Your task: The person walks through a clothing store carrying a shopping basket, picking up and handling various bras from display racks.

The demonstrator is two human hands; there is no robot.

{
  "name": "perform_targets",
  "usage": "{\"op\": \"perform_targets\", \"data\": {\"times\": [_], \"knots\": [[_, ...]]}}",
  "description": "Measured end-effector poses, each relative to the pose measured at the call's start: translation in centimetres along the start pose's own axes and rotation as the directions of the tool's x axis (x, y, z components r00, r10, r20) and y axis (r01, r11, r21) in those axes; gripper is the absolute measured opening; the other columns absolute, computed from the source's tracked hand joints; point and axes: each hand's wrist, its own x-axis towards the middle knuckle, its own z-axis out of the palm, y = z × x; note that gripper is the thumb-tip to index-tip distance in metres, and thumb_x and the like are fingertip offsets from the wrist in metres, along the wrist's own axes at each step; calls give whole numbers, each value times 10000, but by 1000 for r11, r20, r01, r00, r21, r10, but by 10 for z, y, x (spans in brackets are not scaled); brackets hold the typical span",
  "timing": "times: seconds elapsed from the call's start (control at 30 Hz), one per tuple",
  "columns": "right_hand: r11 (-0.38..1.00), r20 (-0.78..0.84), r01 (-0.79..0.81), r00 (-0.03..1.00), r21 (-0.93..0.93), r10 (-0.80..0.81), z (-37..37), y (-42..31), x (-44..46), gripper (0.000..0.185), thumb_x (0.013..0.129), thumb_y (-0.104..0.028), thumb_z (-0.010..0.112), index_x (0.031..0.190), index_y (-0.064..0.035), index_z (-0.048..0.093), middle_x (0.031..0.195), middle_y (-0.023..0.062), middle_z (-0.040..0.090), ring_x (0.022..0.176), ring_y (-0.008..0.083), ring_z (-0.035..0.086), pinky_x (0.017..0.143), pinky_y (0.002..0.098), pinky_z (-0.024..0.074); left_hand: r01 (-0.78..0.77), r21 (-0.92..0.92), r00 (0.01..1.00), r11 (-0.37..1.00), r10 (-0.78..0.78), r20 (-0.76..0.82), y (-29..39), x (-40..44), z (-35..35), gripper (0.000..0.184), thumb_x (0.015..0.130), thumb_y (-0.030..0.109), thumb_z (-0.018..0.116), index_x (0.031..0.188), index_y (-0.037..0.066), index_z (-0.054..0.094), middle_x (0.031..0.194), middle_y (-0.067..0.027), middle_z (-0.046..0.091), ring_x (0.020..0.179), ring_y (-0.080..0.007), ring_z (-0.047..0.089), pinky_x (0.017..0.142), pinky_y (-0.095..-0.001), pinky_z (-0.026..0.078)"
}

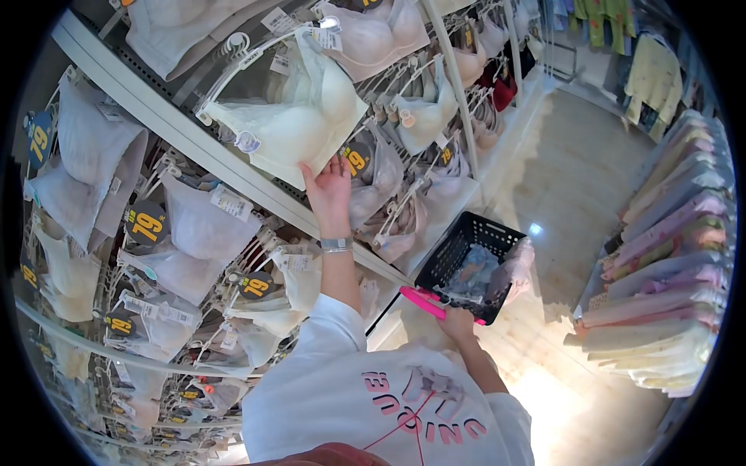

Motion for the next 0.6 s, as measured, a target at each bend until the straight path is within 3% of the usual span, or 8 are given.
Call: {"op": "perform_targets", "data": {"times": [0.1,0.2,0.3,0.5,0.6], "knots": [[1000,-1,-5,1000,7,5,-4,4,9,278,704,-355,621,714,-78,639,611,152,617,577,344,624,562,462,507,-105,50,978,993,94,185,-9,-4,13,496,875,319,610,1284,97,437,1287,-62,491,1224,-221,407,1067,-421,281],[1000,4,-19,1000,2,19,-6,8,18,270,710,-349,618,719,-80,637,619,157,619,583,345,625,562,459,506,-138,48,968,989,124,219,-11,7,15,536,874,280,616,1328,99,397,1344,-69,449,1257,-232,386,1092,-428,264],[999,-1,-46,999,4,46,-7,10,32,265,714,-347,619,718,-83,635,628,160,621,592,344,627,560,457,506,-371,236,921,898,324,218,-18,19,31,546,887,249,602,1352,86,365,1377,-76,420,1274,-245,376,1093,-437,275],[997,-36,-77,996,-16,76,-24,12,54,260,708,-342,635,716,-82,632,624,164,619,598,345,629,561,455,506,-353,106,935,930,354,11,-5,19,51,463,916,202,565,1318,41,402,1332,-111,467,1233,-257,434,1070,-447,330],[992,0,-126,992,-20,126,-20,19,67,291,694,-367,650,768,-86,640,628,170,623,606,347,633,574,458,511,-373,132,927,919,373,20,2,25,38,422,927,183,546,1303,36,423,1317,-110,484,1211,-262,462,1056,-443,355]]}}
